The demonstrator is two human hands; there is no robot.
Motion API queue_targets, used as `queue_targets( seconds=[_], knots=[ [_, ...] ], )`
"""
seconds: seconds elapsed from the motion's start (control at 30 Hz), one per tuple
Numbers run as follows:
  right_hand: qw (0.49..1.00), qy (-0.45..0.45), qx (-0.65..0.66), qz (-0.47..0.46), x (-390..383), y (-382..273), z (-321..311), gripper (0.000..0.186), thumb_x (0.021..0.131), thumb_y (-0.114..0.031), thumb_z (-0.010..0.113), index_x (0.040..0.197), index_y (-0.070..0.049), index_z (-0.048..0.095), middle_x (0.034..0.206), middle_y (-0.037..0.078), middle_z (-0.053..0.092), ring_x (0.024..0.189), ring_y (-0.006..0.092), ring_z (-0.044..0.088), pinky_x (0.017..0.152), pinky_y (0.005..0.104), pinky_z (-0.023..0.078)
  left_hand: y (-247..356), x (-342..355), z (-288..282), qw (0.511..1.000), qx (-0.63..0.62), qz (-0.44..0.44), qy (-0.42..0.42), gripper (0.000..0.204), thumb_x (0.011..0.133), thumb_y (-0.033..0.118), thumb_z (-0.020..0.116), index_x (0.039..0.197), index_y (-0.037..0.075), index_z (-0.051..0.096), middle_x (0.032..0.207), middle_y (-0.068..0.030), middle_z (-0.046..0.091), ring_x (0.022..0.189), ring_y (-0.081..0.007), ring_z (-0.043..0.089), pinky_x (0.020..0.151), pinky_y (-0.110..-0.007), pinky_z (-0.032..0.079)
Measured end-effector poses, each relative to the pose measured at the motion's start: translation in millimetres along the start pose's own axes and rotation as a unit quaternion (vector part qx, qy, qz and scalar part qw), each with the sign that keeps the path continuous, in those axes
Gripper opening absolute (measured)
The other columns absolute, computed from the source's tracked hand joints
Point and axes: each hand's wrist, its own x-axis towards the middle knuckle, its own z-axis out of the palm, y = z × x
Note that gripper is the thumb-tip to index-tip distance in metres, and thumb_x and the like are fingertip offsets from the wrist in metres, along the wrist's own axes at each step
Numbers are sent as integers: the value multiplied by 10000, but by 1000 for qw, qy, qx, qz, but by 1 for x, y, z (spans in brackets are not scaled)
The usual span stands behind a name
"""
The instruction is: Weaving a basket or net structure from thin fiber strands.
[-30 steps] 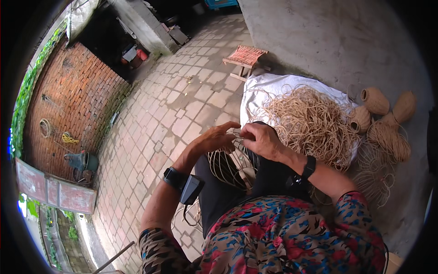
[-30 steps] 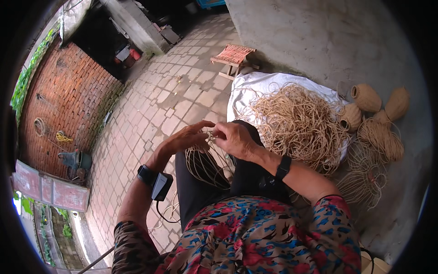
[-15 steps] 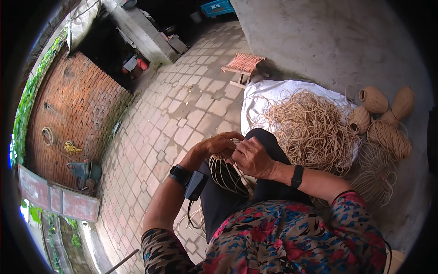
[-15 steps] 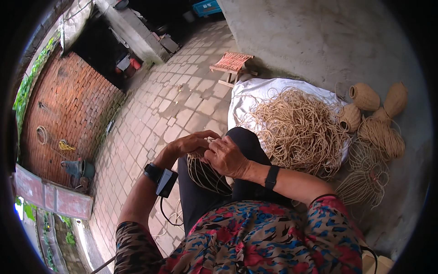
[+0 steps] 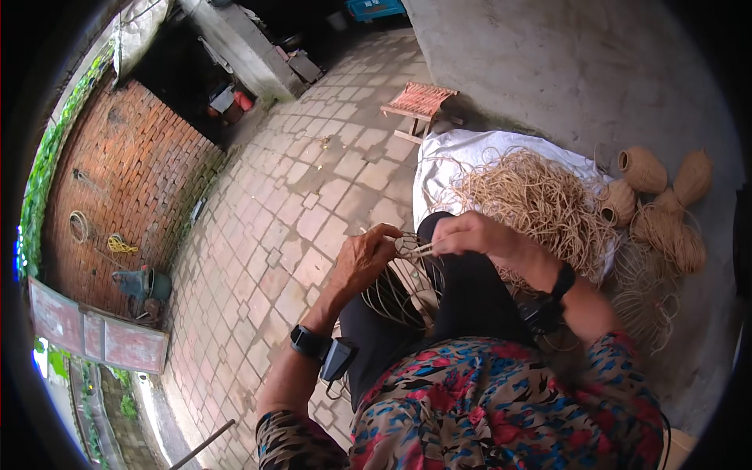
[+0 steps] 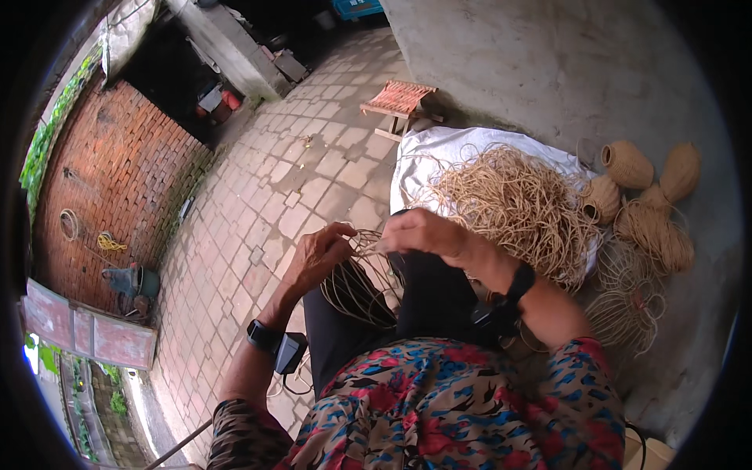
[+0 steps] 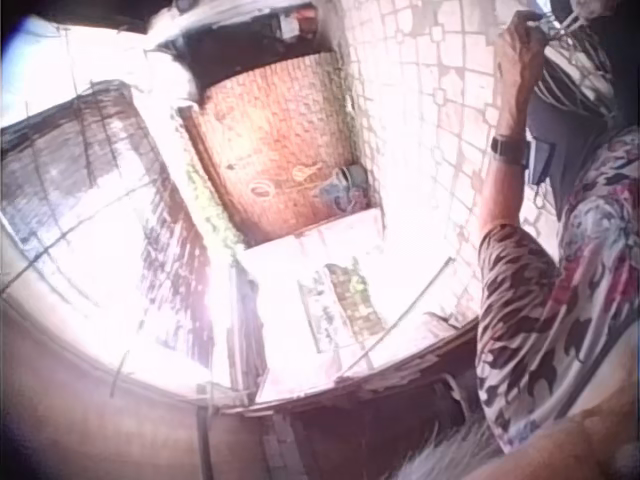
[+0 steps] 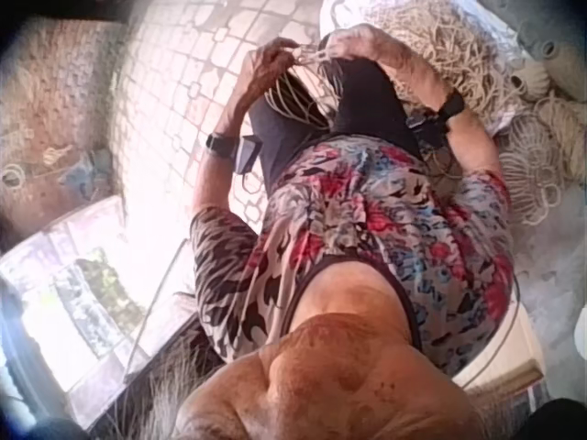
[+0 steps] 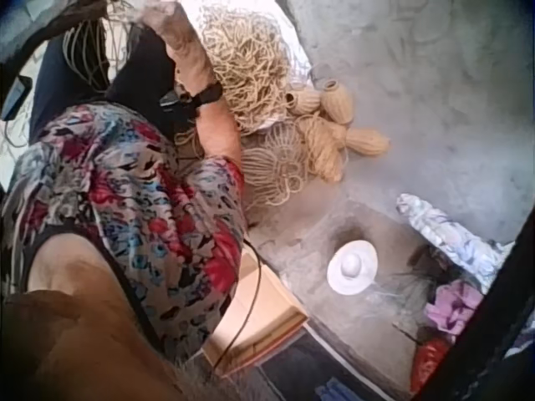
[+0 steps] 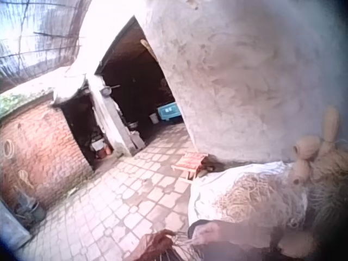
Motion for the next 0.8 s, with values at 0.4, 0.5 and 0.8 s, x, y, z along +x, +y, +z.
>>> queue_targets(
  seconds=[0.4, 0.5, 0.8],
  knots=[
    [692, 521, -478, 147, -139, -34, -206, 297, 880, -348, 630, 872, -52, 616, 844, 69, 634, 694, 249, 606, 665, 365, 461, -10, 4, 5, 1000, 0, 9, 19, 263, 845, 169, 520, 1062, 65, 626, 723, -161, 650, 695, -316, 650, 671, -409, 492],
    [682, 469, -558, 52, -105, 2, -165, 344, 876, -341, 649, 1024, -31, 636, 1024, 120, 645, 911, 297, 624, 811, 352, 479, -8, 3, 2, 1000, 5, 10, -7, 261, 876, 148, 506, 1083, 27, 609, 757, -124, 666, 734, -191, 672, 683, -319, 508],
    [957, 130, -258, -40, 4, 48, 35, 244, 839, -195, 679, 950, -5, 576, 780, 149, 648, 756, 290, 663, 692, 352, 519, -7, 0, 6, 1000, -8, -8, 17, 287, 845, 139, 527, 1091, 16, 611, 750, -110, 662, 705, -172, 650, 669, -313, 505]
  ],
)
